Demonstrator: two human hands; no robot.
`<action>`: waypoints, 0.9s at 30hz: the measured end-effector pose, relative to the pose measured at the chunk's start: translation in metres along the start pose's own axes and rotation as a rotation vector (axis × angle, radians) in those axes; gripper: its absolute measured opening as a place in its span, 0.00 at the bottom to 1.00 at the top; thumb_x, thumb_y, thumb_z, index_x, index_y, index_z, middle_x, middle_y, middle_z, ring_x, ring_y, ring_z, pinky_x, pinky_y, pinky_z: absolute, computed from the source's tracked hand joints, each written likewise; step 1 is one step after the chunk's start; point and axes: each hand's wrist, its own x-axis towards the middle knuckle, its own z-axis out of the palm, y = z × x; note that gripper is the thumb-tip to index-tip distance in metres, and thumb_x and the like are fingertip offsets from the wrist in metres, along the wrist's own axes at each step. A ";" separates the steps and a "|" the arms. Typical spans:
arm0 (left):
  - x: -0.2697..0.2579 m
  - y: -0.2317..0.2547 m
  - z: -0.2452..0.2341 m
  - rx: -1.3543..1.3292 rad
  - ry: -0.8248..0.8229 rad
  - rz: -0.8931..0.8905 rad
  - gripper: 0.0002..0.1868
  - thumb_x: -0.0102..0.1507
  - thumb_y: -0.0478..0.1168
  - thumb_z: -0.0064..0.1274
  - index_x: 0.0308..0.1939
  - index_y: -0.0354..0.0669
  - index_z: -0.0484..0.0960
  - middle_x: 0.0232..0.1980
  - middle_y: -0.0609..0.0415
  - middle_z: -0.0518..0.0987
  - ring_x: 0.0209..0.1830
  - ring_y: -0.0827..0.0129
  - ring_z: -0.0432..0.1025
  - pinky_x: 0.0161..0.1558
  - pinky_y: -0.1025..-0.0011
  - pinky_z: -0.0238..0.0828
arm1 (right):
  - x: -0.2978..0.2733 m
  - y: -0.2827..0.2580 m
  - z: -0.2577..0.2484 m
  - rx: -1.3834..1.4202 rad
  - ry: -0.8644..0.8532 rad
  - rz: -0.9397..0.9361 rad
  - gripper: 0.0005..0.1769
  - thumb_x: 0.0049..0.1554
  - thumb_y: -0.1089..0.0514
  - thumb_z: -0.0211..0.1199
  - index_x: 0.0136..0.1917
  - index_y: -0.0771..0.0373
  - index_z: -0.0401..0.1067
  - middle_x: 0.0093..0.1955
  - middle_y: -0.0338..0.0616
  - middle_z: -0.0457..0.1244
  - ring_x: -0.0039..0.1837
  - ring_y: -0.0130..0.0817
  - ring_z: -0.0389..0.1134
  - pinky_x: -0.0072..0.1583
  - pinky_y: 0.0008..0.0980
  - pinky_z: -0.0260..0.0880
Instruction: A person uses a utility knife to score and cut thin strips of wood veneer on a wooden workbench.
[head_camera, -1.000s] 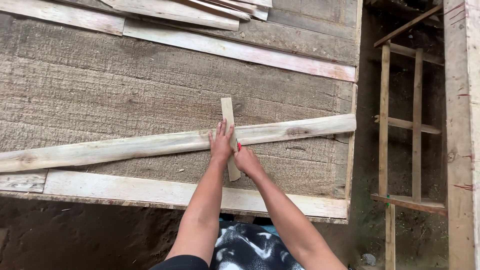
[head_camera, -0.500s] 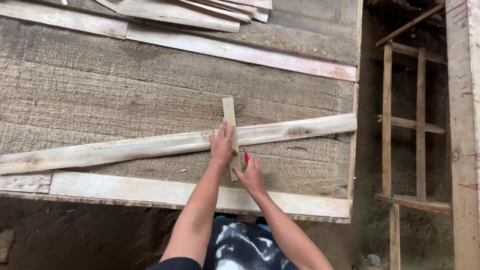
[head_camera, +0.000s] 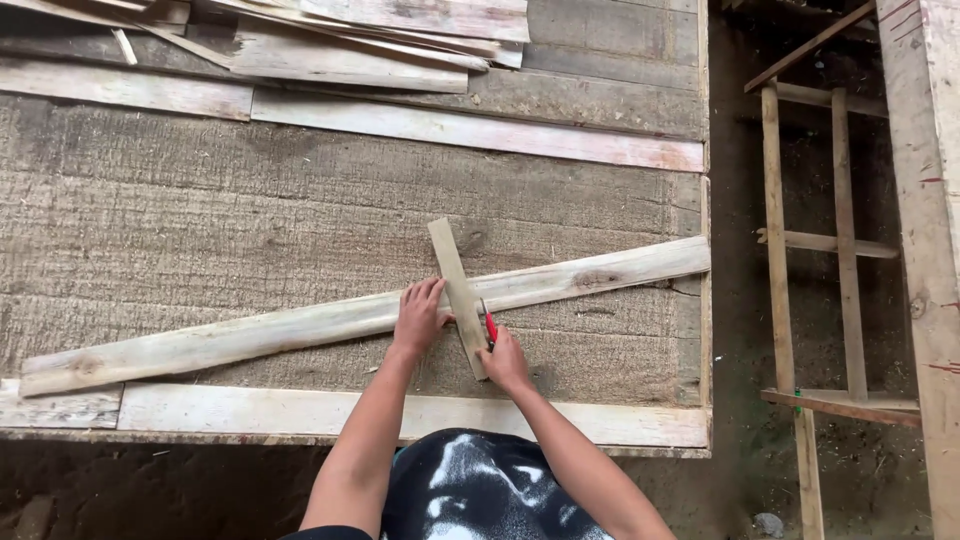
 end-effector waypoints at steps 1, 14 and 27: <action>0.003 -0.002 0.000 0.005 0.006 0.000 0.44 0.57 0.56 0.64 0.74 0.53 0.63 0.70 0.59 0.66 0.74 0.67 0.59 0.76 0.59 0.49 | 0.010 0.006 0.000 0.002 0.003 -0.007 0.21 0.54 0.50 0.71 0.55 0.58 0.66 0.53 0.48 0.68 0.62 0.55 0.71 0.61 0.55 0.73; 0.015 0.006 -0.016 0.080 -0.063 0.087 0.47 0.51 0.59 0.69 0.69 0.56 0.64 0.66 0.61 0.68 0.70 0.70 0.59 0.69 0.59 0.55 | 0.057 -0.023 -0.131 -0.047 -0.096 -0.190 0.13 0.55 0.57 0.68 0.54 0.57 0.77 0.51 0.54 0.72 0.61 0.54 0.72 0.63 0.51 0.71; 0.019 0.025 -0.050 0.029 -0.202 0.189 0.47 0.51 0.57 0.64 0.72 0.51 0.65 0.62 0.53 0.67 0.64 0.62 0.65 0.64 0.53 0.61 | 0.098 -0.068 -0.136 -0.130 0.069 -0.223 0.11 0.58 0.46 0.61 0.53 0.46 0.76 0.49 0.44 0.71 0.60 0.49 0.72 0.62 0.49 0.72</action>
